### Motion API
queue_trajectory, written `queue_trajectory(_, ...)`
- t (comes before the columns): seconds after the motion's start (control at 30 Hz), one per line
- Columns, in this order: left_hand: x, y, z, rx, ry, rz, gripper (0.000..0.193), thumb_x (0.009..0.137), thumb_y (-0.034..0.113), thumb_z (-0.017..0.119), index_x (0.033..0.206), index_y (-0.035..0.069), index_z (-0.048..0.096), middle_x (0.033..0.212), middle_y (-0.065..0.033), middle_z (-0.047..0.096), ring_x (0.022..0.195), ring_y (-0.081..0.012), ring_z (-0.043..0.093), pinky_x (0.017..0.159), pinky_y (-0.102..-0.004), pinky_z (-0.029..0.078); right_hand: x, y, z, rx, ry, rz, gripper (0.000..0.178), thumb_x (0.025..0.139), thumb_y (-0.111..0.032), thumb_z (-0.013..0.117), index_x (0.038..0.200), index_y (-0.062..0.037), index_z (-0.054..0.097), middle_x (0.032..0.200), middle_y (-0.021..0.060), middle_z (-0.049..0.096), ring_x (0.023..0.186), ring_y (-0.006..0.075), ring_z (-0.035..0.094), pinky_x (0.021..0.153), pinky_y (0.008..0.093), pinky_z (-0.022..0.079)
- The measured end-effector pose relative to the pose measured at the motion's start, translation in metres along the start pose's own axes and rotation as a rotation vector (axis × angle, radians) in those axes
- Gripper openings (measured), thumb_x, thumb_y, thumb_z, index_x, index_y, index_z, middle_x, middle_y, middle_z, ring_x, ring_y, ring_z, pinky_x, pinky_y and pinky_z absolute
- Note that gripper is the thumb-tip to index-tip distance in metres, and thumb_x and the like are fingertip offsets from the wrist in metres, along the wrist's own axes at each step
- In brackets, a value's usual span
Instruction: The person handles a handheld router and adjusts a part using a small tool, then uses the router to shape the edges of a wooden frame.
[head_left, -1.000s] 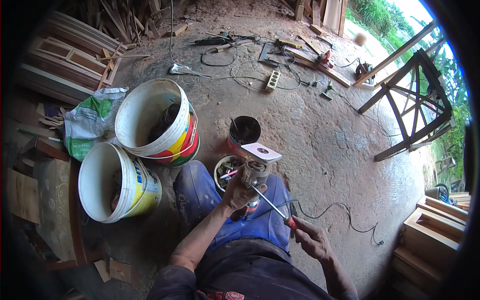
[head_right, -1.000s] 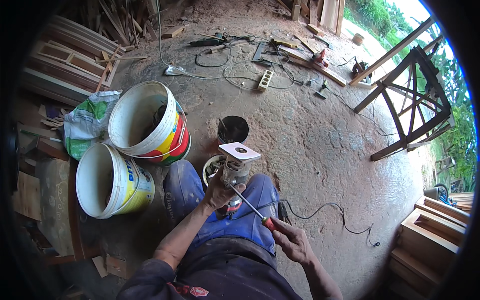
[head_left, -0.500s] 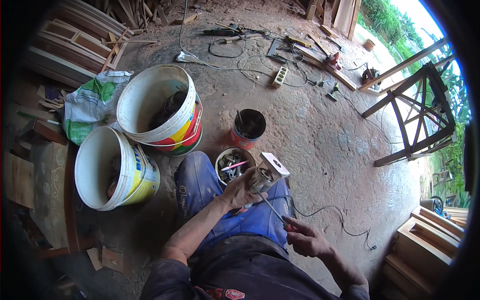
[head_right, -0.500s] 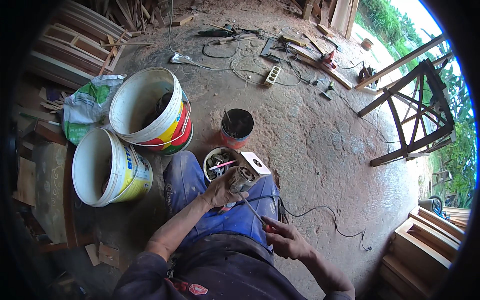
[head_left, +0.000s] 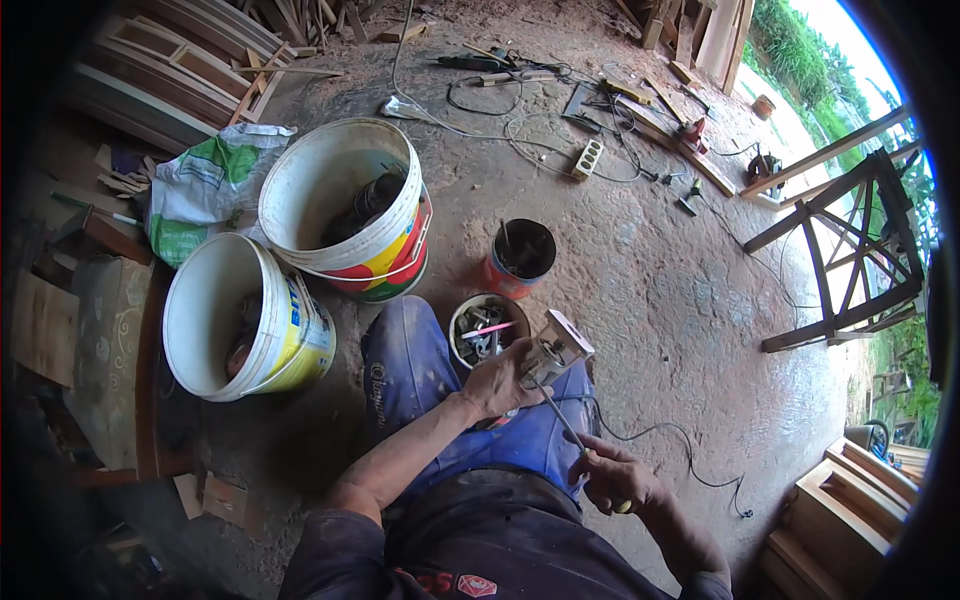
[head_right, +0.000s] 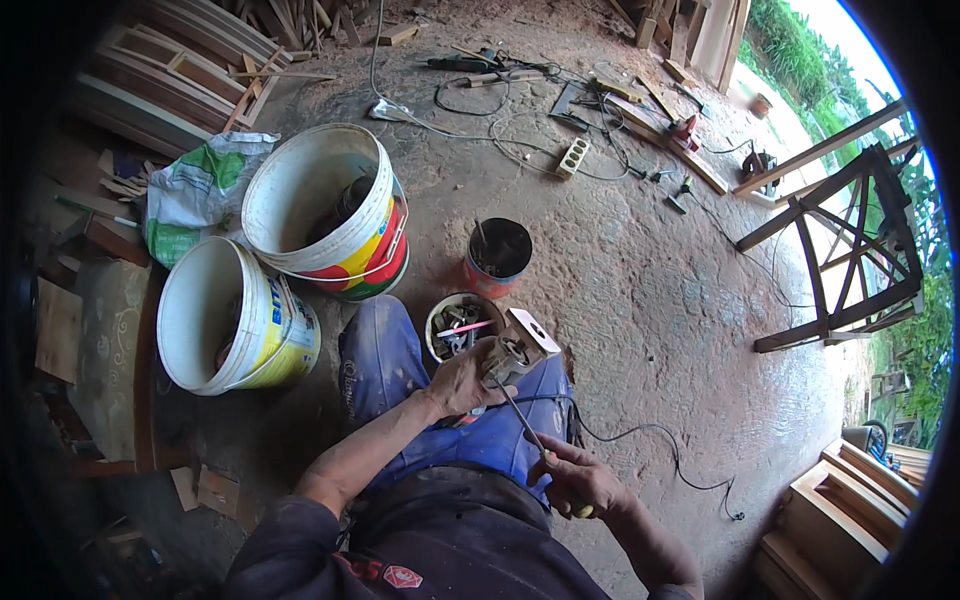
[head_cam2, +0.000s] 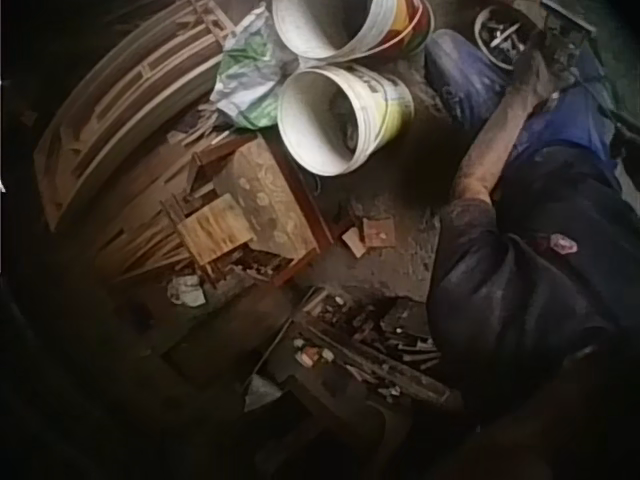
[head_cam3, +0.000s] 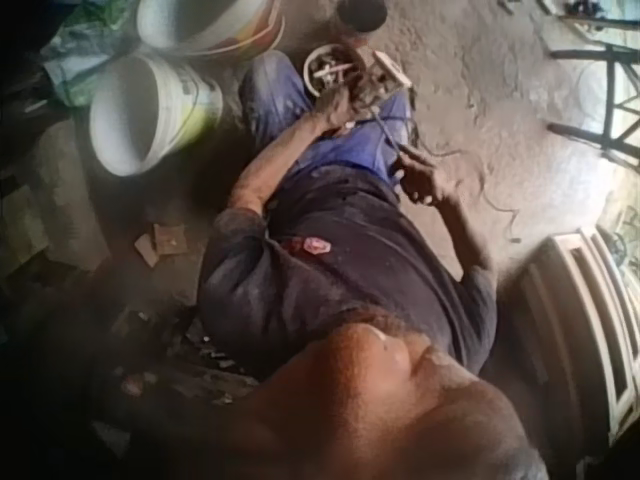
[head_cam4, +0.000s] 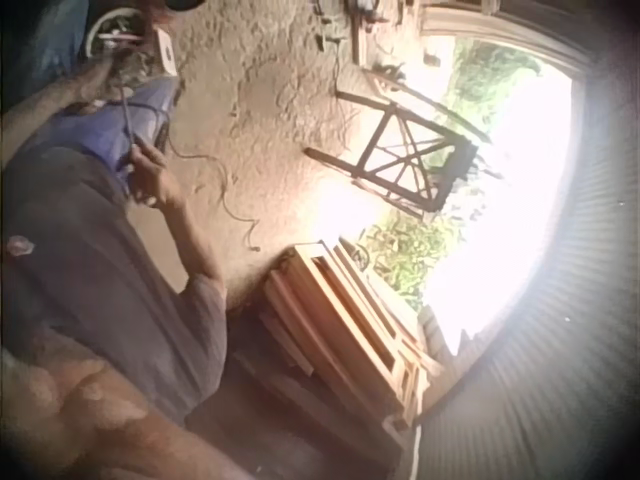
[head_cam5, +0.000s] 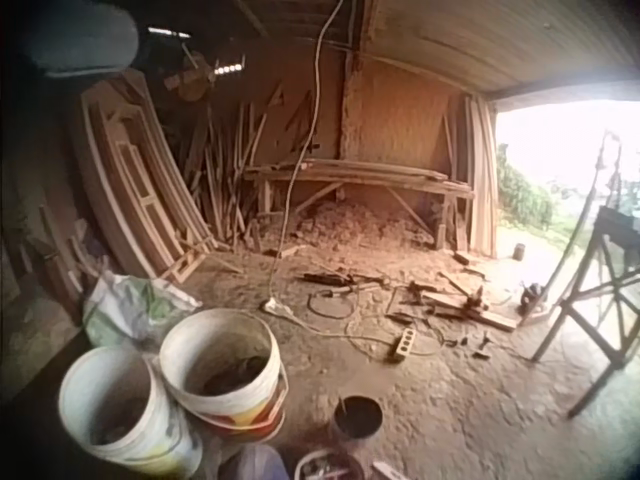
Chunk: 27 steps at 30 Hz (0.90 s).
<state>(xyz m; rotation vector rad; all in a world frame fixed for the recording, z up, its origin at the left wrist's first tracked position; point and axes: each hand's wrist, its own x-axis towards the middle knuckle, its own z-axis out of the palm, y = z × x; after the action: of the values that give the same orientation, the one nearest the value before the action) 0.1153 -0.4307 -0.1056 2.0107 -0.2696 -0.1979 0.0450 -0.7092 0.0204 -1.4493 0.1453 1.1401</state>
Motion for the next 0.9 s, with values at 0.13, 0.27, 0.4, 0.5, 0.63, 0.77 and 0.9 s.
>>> queue_trajectory(0.13, -0.001, 0.008, 0.001, 0.052, -0.094, -0.098, 0.086, 0.076, 0.049, 0.084, 0.141, 0.007, 0.046, 0.123, -0.0178, 0.068, 0.115, -0.0368, 0.067, 0.096, -0.0425, 0.054, 0.009, 0.021, -0.007, -1.155, 0.265, -0.469, 0.065, 0.098, -0.023, 0.064, 0.157, -0.0078, 0.040, 0.088, 0.0120, 0.068, 0.067, 0.0316, 0.067, 0.055, 0.0433, 0.052)
queue_trajectory(0.27, 0.002, 0.004, 0.003, 0.019, -0.044, -0.049, 0.084, 0.076, 0.048, 0.084, 0.138, 0.006, 0.046, 0.122, -0.0179, 0.068, 0.113, -0.0382, 0.067, 0.095, -0.0437, 0.055, 0.003, 0.011, -0.010, -0.874, 0.164, -0.262, 0.070, 0.099, -0.023, 0.064, 0.161, -0.0086, 0.033, 0.093, 0.0123, 0.066, 0.072, 0.0280, 0.067, 0.056, 0.0417, 0.054)
queue_trajectory(0.4, 0.003, 0.006, 0.006, 0.028, -0.086, -0.079, 0.084, 0.077, 0.048, 0.084, 0.139, 0.006, 0.046, 0.123, -0.0188, 0.068, 0.114, -0.0389, 0.067, 0.096, -0.0449, 0.054, -0.004, 0.034, -0.005, 0.489, -0.150, -0.116, 0.072, 0.101, -0.023, 0.064, 0.163, -0.0100, 0.029, 0.092, 0.0093, 0.064, 0.070, 0.0174, 0.064, 0.052, 0.0345, 0.053)
queue_trajectory(0.5, 0.002, 0.008, 0.006, 0.046, -0.131, -0.127, 0.084, 0.075, 0.047, 0.084, 0.138, 0.006, 0.046, 0.122, -0.0198, 0.068, 0.115, -0.0401, 0.067, 0.096, -0.0465, 0.054, -0.001, 0.043, -0.003, -0.156, 0.145, -0.134, 0.069, 0.100, -0.028, 0.066, 0.160, -0.0120, 0.037, 0.094, 0.0088, 0.066, 0.069, 0.0167, 0.065, 0.053, 0.0360, 0.052)
queue_trajectory(0.63, 0.001, 0.014, -0.004, 0.044, -0.136, -0.182, 0.083, 0.075, 0.046, 0.084, 0.137, 0.007, 0.047, 0.121, -0.0201, 0.068, 0.115, -0.0407, 0.067, 0.095, -0.0468, 0.054, 0.007, 0.029, -0.009, -1.269, 0.412, -0.395, 0.062, 0.098, -0.029, 0.069, 0.154, -0.0133, 0.047, 0.092, 0.0081, 0.064, 0.070, 0.0151, 0.066, 0.055, 0.0376, 0.052)
queue_trajectory(0.77, 0.002, 0.008, 0.007, 0.069, -0.141, -0.161, 0.087, 0.075, 0.047, 0.084, 0.143, 0.009, 0.045, 0.123, -0.0185, 0.068, 0.115, -0.0386, 0.067, 0.095, -0.0467, 0.054, 0.007, 0.047, -0.023, -0.008, 0.049, -0.050, 0.056, 0.098, -0.023, 0.069, 0.150, -0.0111, 0.050, 0.089, 0.0077, 0.059, 0.073, 0.0136, 0.065, 0.059, 0.0382, 0.053)
queue_trajectory(0.9, 0.002, 0.007, 0.014, 0.083, -0.188, -0.191, 0.090, 0.075, 0.047, 0.083, 0.146, 0.011, 0.042, 0.125, -0.0176, 0.068, 0.115, -0.0372, 0.067, 0.097, -0.0467, 0.053, 0.006, 0.047, -0.017, -0.430, 0.176, -0.230, 0.049, 0.097, -0.018, 0.068, 0.144, -0.0114, 0.057, 0.091, 0.0074, 0.061, 0.074, 0.0187, 0.067, 0.060, 0.0388, 0.053)
